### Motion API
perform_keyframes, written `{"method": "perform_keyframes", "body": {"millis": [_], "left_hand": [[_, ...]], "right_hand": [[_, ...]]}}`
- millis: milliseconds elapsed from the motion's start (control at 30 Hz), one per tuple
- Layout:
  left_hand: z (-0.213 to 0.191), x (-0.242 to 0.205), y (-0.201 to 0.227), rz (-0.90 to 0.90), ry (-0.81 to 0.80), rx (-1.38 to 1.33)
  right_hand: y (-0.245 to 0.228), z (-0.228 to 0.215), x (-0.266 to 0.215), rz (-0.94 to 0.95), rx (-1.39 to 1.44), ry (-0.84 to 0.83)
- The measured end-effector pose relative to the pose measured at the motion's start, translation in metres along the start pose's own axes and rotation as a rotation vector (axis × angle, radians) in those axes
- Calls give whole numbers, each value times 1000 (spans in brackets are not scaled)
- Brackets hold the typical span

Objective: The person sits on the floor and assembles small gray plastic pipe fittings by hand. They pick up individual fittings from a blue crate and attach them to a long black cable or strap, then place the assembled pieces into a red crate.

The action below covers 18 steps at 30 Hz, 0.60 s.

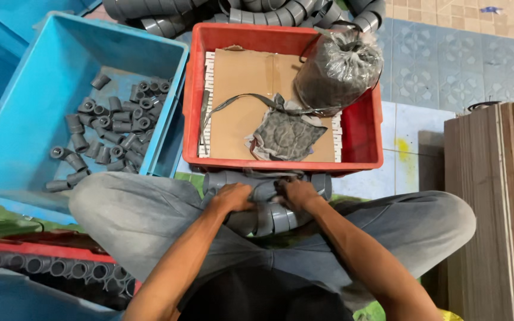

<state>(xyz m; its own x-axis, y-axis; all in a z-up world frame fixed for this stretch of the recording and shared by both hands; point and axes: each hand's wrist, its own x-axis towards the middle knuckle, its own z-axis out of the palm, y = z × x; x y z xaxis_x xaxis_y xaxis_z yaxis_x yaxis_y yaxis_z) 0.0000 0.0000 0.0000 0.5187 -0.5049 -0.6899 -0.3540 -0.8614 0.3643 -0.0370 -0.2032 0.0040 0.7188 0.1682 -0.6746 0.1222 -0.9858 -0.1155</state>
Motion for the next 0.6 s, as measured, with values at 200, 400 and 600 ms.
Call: {"method": "perform_keyframes", "body": {"millis": [200, 400, 600], "left_hand": [[5, 8, 0, -16, 23, -42], [16, 22, 16, 84, 100, -104], [16, 22, 16, 154, 51, -181]], "right_hand": [[20, 24, 35, 79, -59, 124], [28, 35, 55, 5, -174, 316], [29, 31, 58, -112, -404, 379]]}}
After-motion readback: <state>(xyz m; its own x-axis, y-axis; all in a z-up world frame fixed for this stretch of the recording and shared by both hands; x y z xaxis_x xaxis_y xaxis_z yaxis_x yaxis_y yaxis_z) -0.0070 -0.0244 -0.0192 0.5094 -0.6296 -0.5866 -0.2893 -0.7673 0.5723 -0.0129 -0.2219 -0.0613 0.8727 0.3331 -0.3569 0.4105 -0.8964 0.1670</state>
